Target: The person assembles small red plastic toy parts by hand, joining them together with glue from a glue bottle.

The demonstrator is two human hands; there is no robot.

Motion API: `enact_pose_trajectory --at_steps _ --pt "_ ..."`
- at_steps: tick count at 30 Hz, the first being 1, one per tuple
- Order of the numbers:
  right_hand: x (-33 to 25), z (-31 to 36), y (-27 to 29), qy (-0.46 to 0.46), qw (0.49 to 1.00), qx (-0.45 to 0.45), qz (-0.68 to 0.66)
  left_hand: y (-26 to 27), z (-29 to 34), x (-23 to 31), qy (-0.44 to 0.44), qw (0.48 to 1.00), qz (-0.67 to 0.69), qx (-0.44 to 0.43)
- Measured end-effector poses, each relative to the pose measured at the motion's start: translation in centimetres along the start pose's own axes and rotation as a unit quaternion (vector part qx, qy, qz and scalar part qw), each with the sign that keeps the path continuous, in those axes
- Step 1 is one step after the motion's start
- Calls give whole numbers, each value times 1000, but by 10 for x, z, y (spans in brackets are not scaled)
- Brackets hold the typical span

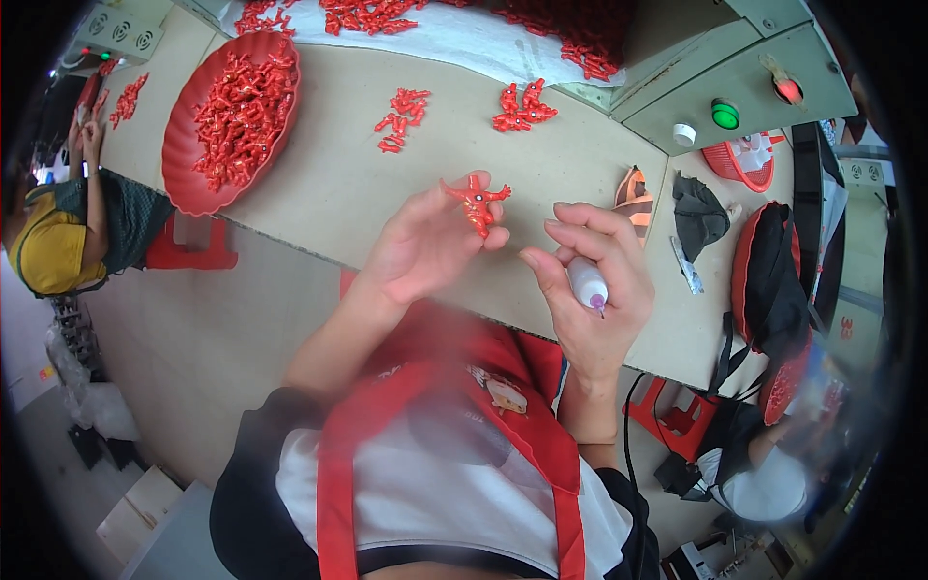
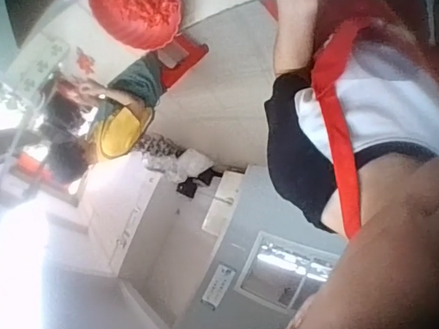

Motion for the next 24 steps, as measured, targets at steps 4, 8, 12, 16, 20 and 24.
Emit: enact_pose_trajectory --at_steps 4,8,12,16,20,24 --pt "2 1 -1 -7 1000 1 -4 0 1 1 -2 1000 -9 -5" --pt "1 1 1 -13 1000 2 -3 -3 0 -1 18 999 -23 -23" --pt "2 1 1 -14 1000 1 2 2 0 0 5 1000 -18 -15" --pt "2 0 2 -12 1000 5 6 2 -1 -1 3 1000 -26 -14" --pt "4 0 1 -13 1000 4 2 4 -2 -1 6 1000 -16 -11" --pt "5 0 1 -18 1000 3 -2 3 -2 -2 14 1000 -16 -12"
Point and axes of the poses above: each hand's wrist, its own z-axis away from the middle knuckle, its own y-axis out of the back of the hand, x = y × z, the point moved 7 cm from there along -z, towards the middle knuckle, and after that the axes turned 13 degrees about z, right-handed, at the moved point
